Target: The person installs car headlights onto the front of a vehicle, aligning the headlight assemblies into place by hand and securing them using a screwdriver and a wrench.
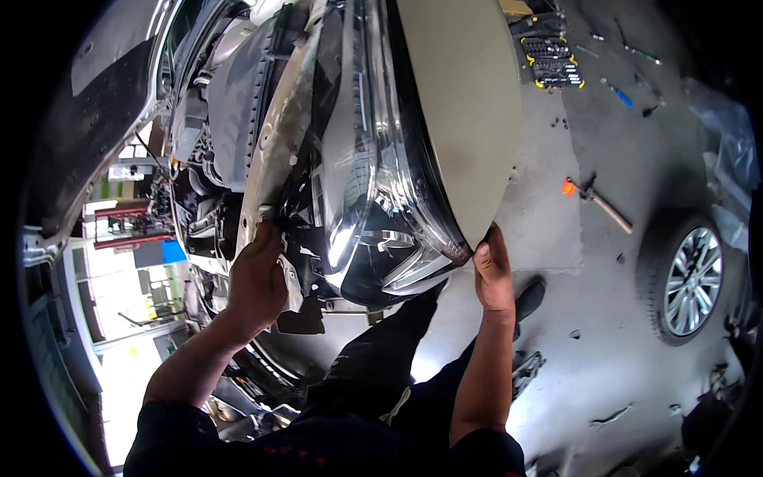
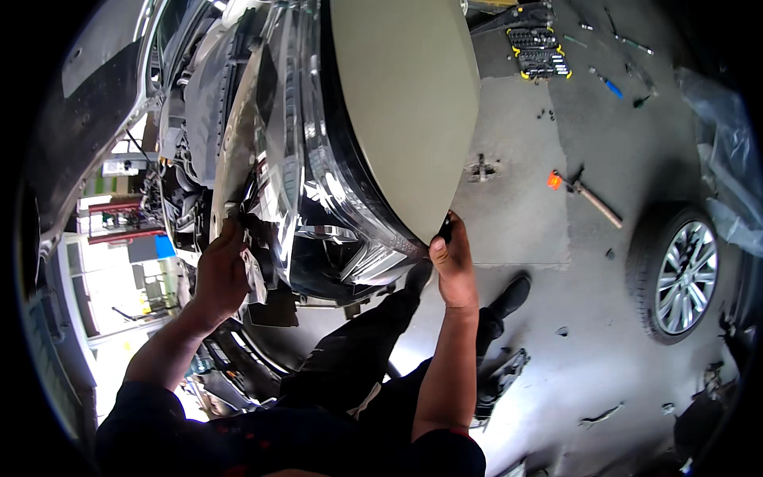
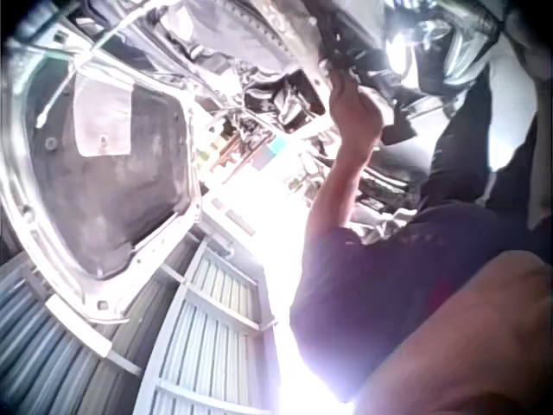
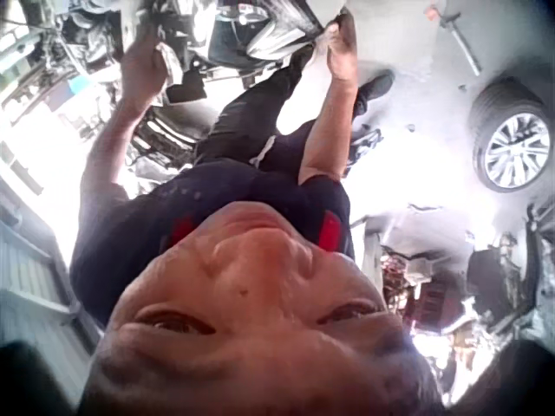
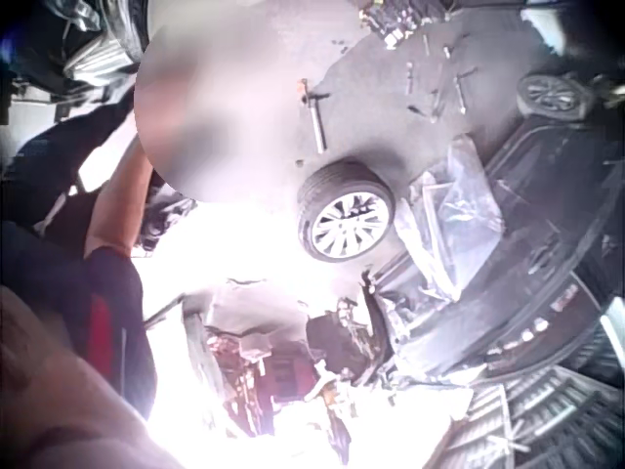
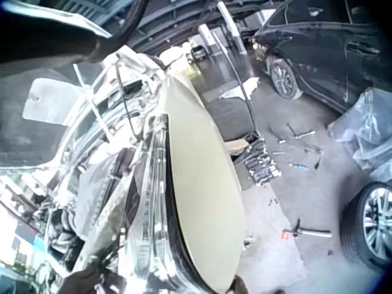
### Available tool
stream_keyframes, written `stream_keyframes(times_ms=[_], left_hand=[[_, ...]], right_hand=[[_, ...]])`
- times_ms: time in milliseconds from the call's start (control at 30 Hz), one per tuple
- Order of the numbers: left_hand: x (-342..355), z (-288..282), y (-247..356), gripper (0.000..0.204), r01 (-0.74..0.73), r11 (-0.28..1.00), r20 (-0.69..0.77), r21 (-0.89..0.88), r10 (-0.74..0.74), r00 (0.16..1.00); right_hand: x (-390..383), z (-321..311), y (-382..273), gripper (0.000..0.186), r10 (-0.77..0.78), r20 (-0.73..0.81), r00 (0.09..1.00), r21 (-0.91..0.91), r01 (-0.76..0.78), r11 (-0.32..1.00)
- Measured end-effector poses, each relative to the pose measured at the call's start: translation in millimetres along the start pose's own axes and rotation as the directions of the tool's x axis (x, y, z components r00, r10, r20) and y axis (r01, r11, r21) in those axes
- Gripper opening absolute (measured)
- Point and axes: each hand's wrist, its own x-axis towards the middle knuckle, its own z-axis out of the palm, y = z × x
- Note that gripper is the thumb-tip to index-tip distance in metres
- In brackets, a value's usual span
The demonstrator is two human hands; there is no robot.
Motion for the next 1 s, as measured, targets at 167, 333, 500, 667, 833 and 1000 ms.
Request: stream_keyframes(times_ms=[167, 333, 500, 667, 833, 1000], left_hand=[[-1, 0, -7, 0.056, -0.014, 0.999, -0.056, -0.040, 0.012, 0.998], [0, -5, -2, 0.063, 0.030, 0.996, -0.065, -0.083, -0.035, 0.997], [-5, -2, -13, 0.060, -0.013, 0.990, -0.178, -0.138, -0.012, 0.984], [-5, -1, -25, 0.057, -0.073, 0.975, -0.243, -0.209, 0.020, 0.970], [-8, -2, -31, 0.057, -0.083, 0.959, -0.228, -0.271, 0.020, 0.973], [-11, 0, -36, 0.058, -0.108, 0.957, -0.243, -0.268, 0.041, 0.969]], right_hand=[[11, 8, -12, 0.111, 0.092, 0.089, 0.992, -0.003, -0.092, 0.996], [8, 3, -14, 0.095, 0.105, 0.088, 0.991, 0.053, -0.110, 0.993], [7, 18, -29, 0.090, 0.195, 0.058, 0.979, 0.065, -0.199, 0.978], [6, 29, -44, 0.071, 0.202, 0.076, 0.976, 0.035, -0.205, 0.978], [5, 15, -39, 0.066, 0.230, 0.069, 0.971, 0.030, -0.233, 0.972], [5, 18, -37, 0.063, 0.257, 0.020, 0.966, 0.034, -0.258, 0.966]])
